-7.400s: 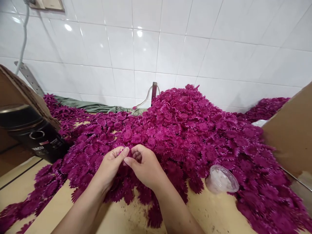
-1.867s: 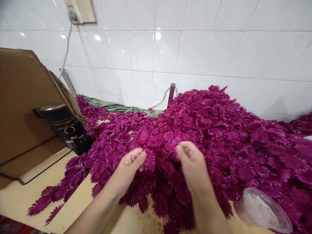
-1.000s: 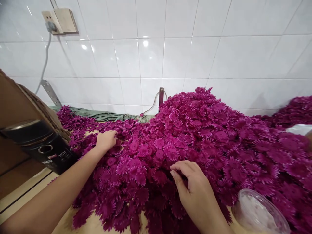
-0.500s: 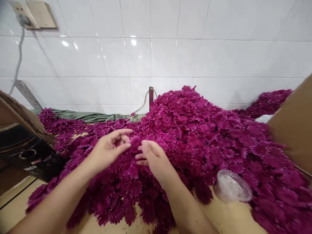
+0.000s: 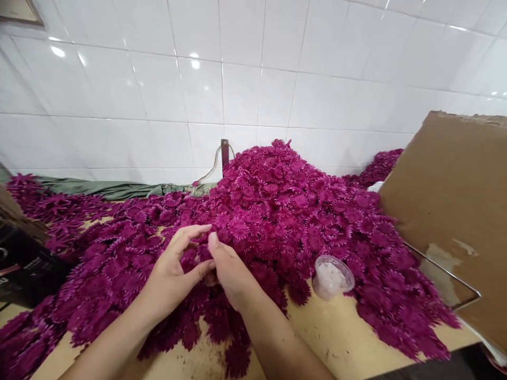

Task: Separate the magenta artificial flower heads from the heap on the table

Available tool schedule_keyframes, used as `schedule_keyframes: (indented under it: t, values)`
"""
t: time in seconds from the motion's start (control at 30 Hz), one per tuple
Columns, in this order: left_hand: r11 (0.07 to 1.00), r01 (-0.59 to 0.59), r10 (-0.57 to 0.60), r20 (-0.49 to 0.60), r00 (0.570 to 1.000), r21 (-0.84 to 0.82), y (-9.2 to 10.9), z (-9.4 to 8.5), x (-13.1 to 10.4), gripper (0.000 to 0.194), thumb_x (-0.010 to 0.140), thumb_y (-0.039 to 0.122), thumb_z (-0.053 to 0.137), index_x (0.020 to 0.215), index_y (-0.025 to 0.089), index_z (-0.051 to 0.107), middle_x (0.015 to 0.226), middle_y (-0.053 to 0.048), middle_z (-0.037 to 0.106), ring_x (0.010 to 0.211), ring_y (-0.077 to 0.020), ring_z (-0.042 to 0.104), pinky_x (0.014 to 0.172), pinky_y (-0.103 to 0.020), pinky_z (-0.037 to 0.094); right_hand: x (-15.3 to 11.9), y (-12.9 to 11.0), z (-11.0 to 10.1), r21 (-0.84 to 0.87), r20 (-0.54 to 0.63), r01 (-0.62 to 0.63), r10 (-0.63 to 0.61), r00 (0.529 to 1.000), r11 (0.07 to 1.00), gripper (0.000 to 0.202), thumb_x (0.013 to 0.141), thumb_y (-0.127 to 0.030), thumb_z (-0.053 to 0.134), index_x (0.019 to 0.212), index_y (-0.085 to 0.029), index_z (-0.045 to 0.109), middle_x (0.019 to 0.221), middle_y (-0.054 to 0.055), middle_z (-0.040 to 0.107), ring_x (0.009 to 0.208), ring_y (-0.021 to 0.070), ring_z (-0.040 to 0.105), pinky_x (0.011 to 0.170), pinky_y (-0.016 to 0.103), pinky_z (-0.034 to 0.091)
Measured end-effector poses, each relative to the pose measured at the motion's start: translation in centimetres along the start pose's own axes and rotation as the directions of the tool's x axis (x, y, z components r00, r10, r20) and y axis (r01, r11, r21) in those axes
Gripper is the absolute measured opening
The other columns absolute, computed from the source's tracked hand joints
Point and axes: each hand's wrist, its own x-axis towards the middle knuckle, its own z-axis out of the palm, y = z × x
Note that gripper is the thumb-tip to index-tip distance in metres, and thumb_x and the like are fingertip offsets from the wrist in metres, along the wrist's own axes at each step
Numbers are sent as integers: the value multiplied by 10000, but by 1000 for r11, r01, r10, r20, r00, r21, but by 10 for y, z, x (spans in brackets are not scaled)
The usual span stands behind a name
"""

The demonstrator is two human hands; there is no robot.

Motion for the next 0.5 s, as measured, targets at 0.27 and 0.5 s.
schedule_keyframes:
  t: [0.27, 0.5]
  values:
    - [392, 453, -541, 198, 817, -800, 2, 15, -14, 263, 718, 186, 550, 955, 132, 649, 1022, -91, 663, 1023, -214, 568, 916, -297, 417, -1, 1, 3, -615, -14, 297, -387, 922, 730, 258, 834, -337, 375, 642, -185, 456, 607, -10, 479, 557, 116, 435, 541, 257, 369]
    - [54, 384, -677, 249, 693, -922, 3, 25, -2, 399, 823, 365, 424, 1088, 105, 570, 1066, -146, 636, 1021, -235, 583, 907, -383, 444, -18, 9, 17, -856, 206, 397, -485, 850, 332, 167, 779, -175, 452, 893, -187, 573, 981, 95, 527, 976, 235, 439, 876, 469, 339]
